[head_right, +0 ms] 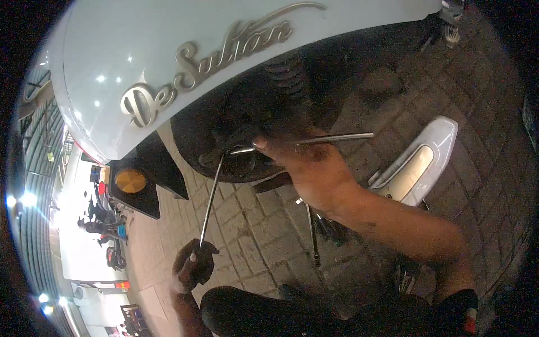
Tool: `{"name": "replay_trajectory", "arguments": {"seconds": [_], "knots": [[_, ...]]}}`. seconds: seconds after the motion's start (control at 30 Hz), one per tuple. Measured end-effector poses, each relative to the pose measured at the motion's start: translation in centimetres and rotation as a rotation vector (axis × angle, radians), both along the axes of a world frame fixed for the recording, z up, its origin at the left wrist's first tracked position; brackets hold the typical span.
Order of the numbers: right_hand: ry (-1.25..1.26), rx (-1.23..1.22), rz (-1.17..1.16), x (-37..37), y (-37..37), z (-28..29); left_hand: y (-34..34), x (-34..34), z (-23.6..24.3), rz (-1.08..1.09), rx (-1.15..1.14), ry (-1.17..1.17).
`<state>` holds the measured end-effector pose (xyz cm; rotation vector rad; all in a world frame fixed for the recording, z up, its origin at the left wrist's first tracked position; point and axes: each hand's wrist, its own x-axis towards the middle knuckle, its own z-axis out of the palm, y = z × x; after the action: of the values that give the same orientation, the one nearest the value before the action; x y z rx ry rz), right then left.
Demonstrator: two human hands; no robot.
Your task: The person uses a screwdriver and a wrench to loosen and then remove the brake caliper from the rear wheel of a white scooter.
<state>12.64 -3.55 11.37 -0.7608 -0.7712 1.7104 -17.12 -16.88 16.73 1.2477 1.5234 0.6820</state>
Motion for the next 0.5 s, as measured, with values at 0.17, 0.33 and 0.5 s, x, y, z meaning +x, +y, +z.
{"name": "replay_trajectory", "arguments": {"seconds": [0.17,0.33,0.5], "knots": [[0.010,0.027,-0.047,-0.9,0.1,-1.2,-0.2,-0.9,0.2,-0.009,-0.080,-0.097],[-0.106,0.057,-0.054,-0.6,0.0,-1.4,0.3,0.0,0.3,0.042,-0.180,-0.167],[-0.095,0.085,-0.085,-0.5,-0.2,-1.2,-0.6,0.3,-1.9,0.086,-0.197,-0.361]]}}
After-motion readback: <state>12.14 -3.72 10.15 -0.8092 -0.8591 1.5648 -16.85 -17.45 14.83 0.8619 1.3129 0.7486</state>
